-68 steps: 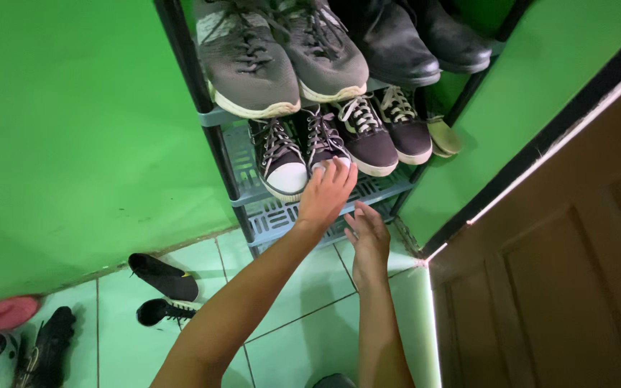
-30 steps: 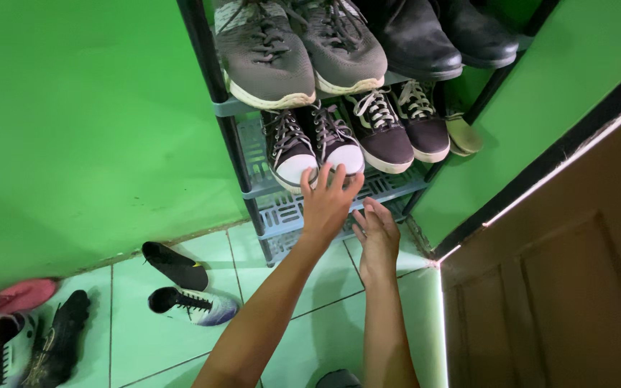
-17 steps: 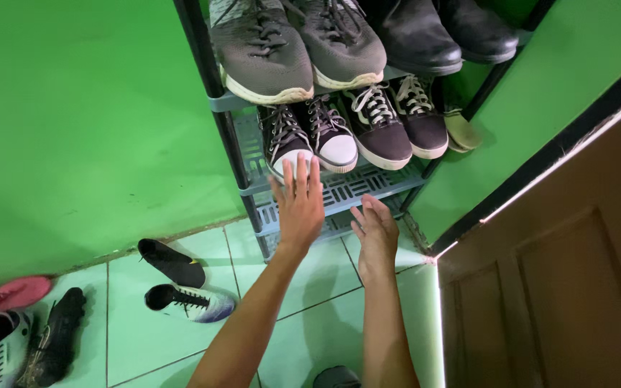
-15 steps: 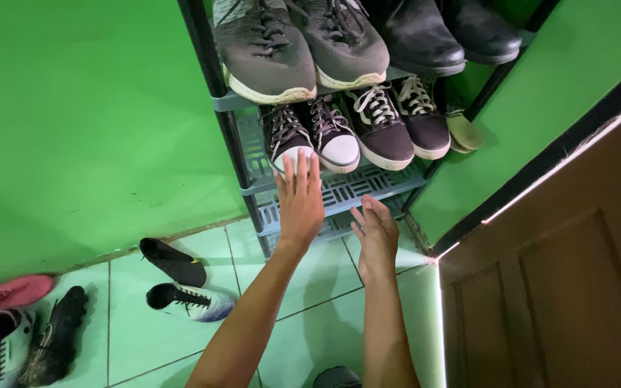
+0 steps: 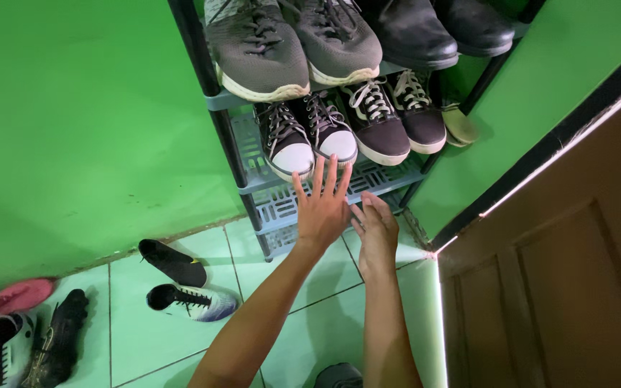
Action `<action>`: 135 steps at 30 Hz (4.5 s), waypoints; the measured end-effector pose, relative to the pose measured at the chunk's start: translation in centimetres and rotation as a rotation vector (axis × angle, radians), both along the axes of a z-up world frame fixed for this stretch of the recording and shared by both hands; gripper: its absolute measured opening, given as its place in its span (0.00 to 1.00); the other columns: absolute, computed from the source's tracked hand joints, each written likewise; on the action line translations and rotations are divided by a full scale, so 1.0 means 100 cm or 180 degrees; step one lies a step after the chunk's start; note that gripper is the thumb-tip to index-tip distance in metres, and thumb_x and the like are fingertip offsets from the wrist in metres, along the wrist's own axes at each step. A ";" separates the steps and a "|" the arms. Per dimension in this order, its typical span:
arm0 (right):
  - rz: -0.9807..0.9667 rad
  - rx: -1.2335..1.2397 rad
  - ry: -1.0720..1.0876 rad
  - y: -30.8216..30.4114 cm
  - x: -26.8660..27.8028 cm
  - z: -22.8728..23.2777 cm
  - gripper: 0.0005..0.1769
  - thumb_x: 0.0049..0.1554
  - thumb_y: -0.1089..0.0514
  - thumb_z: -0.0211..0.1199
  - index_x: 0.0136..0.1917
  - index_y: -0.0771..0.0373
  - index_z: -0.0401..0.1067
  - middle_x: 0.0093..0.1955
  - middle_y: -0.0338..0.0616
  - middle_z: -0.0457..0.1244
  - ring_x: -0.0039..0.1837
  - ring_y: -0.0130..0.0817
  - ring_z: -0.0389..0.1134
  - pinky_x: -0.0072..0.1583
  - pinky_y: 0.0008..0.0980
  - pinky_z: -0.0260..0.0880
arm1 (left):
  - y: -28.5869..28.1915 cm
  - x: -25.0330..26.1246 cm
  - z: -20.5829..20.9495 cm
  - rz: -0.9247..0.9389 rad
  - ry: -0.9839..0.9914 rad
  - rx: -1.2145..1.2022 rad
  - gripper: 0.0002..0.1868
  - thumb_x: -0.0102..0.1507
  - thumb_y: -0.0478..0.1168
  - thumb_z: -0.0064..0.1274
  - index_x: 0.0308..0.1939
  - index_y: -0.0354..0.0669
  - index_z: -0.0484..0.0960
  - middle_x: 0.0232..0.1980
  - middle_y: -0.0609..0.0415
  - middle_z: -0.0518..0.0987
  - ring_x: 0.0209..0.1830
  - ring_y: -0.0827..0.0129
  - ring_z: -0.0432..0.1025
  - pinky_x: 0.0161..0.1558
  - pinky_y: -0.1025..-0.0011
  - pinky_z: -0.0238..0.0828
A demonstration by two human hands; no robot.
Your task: The person picks up pairs of shoes from the floor, briefly inspects them, and places them on a multi-tier shoe rack. They handle several pairs including black sneakers, high-top sneakers, and pink running shoes, arranging them neatly on the shelves.
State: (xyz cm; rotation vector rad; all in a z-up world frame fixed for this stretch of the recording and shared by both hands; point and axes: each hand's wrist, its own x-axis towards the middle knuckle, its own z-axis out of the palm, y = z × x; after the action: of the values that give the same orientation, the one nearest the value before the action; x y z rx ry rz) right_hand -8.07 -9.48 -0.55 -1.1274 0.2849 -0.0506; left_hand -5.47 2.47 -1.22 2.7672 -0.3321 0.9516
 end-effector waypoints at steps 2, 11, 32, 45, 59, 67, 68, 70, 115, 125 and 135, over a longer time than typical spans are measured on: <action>-0.0026 0.0044 -0.0016 -0.001 0.002 -0.002 0.24 0.62 0.51 0.57 0.69 0.64 0.66 0.72 0.49 0.62 0.73 0.50 0.64 0.71 0.46 0.62 | -0.005 -0.002 0.000 -0.0009 -0.0045 -0.0026 0.38 0.63 0.45 0.51 0.78 0.52 0.61 0.82 0.49 0.55 0.83 0.52 0.48 0.72 0.27 0.35; -0.0084 -0.0194 0.0046 -0.003 -0.002 0.007 0.24 0.63 0.52 0.56 0.69 0.63 0.66 0.72 0.47 0.61 0.73 0.46 0.64 0.71 0.43 0.63 | -0.006 -0.004 0.003 0.0085 -0.0023 0.0401 0.44 0.61 0.46 0.54 0.79 0.39 0.58 0.83 0.49 0.54 0.84 0.54 0.46 0.74 0.31 0.35; -0.0070 -0.2786 -0.1177 0.028 -0.012 0.007 0.21 0.63 0.54 0.60 0.68 0.62 0.68 0.74 0.56 0.60 0.78 0.50 0.58 0.73 0.42 0.56 | 0.055 -0.089 0.011 0.0058 0.0755 -0.0721 0.44 0.67 0.57 0.47 0.77 0.32 0.53 0.78 0.36 0.56 0.78 0.42 0.50 0.73 0.38 0.41; 0.0354 -0.3011 -0.1283 0.060 -0.032 0.004 0.28 0.61 0.50 0.62 0.71 0.60 0.65 0.77 0.56 0.56 0.79 0.52 0.54 0.73 0.44 0.55 | 0.139 -0.154 0.041 0.0302 0.0717 -0.1001 0.38 0.69 0.56 0.42 0.74 0.31 0.57 0.76 0.35 0.60 0.78 0.44 0.52 0.73 0.43 0.44; 0.0512 -0.3200 -0.1408 0.106 -0.065 0.013 0.27 0.61 0.52 0.62 0.71 0.62 0.65 0.78 0.58 0.55 0.80 0.54 0.53 0.75 0.45 0.53 | 0.194 -0.184 -0.001 0.0535 0.0765 -0.0970 0.38 0.70 0.57 0.42 0.74 0.30 0.59 0.76 0.34 0.60 0.78 0.40 0.52 0.71 0.39 0.44; 0.0740 -0.3128 -0.1356 0.158 -0.117 0.013 0.29 0.59 0.53 0.63 0.71 0.62 0.64 0.78 0.60 0.54 0.79 0.55 0.53 0.74 0.46 0.54 | 0.207 -0.218 0.008 0.0553 0.0848 -0.0565 0.39 0.70 0.58 0.41 0.73 0.29 0.61 0.77 0.34 0.59 0.78 0.40 0.50 0.71 0.37 0.42; 0.0858 -0.3110 -0.1231 0.164 -0.123 0.013 0.29 0.59 0.53 0.63 0.72 0.62 0.63 0.78 0.60 0.53 0.79 0.56 0.51 0.74 0.46 0.53 | 0.211 -0.224 0.011 0.0580 0.0933 -0.0583 0.39 0.70 0.58 0.41 0.73 0.29 0.61 0.77 0.35 0.59 0.78 0.40 0.50 0.72 0.37 0.41; 0.0954 -0.3095 -0.1164 0.172 -0.140 0.014 0.30 0.59 0.53 0.62 0.72 0.61 0.63 0.79 0.60 0.52 0.79 0.56 0.51 0.73 0.45 0.54 | 0.217 -0.243 0.015 0.0657 0.1110 -0.0634 0.39 0.70 0.59 0.40 0.73 0.30 0.60 0.77 0.36 0.59 0.79 0.41 0.50 0.72 0.36 0.40; 0.2314 -0.3008 -0.2277 0.391 -0.260 -0.008 0.43 0.59 0.49 0.64 0.81 0.57 0.48 0.86 0.61 0.36 0.85 0.60 0.35 0.78 0.52 0.45 | 0.401 -0.474 0.031 0.2291 0.0738 -0.0664 0.40 0.68 0.60 0.44 0.75 0.33 0.60 0.80 0.39 0.55 0.82 0.43 0.43 0.72 0.31 0.32; 0.2295 -0.3038 -0.2561 0.397 -0.284 -0.013 0.43 0.58 0.49 0.65 0.80 0.60 0.51 0.85 0.63 0.38 0.84 0.63 0.37 0.78 0.52 0.45 | 0.414 -0.461 0.037 0.2261 0.0513 -0.0829 0.41 0.67 0.60 0.46 0.74 0.32 0.62 0.80 0.38 0.56 0.82 0.43 0.44 0.72 0.31 0.32; 0.2082 -0.2905 -0.2499 0.376 -0.288 0.021 0.39 0.60 0.50 0.64 0.78 0.62 0.54 0.85 0.64 0.40 0.85 0.62 0.39 0.77 0.51 0.48 | 0.388 -0.451 0.034 0.1967 0.0530 -0.0638 0.39 0.68 0.59 0.45 0.73 0.33 0.63 0.78 0.36 0.57 0.81 0.43 0.45 0.71 0.30 0.34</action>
State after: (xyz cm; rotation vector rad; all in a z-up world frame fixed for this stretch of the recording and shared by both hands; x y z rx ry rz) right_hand -36.87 28.09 1.56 -1.9440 -0.9022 -0.0388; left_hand -50.52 41.30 2.18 2.7660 0.6432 0.7942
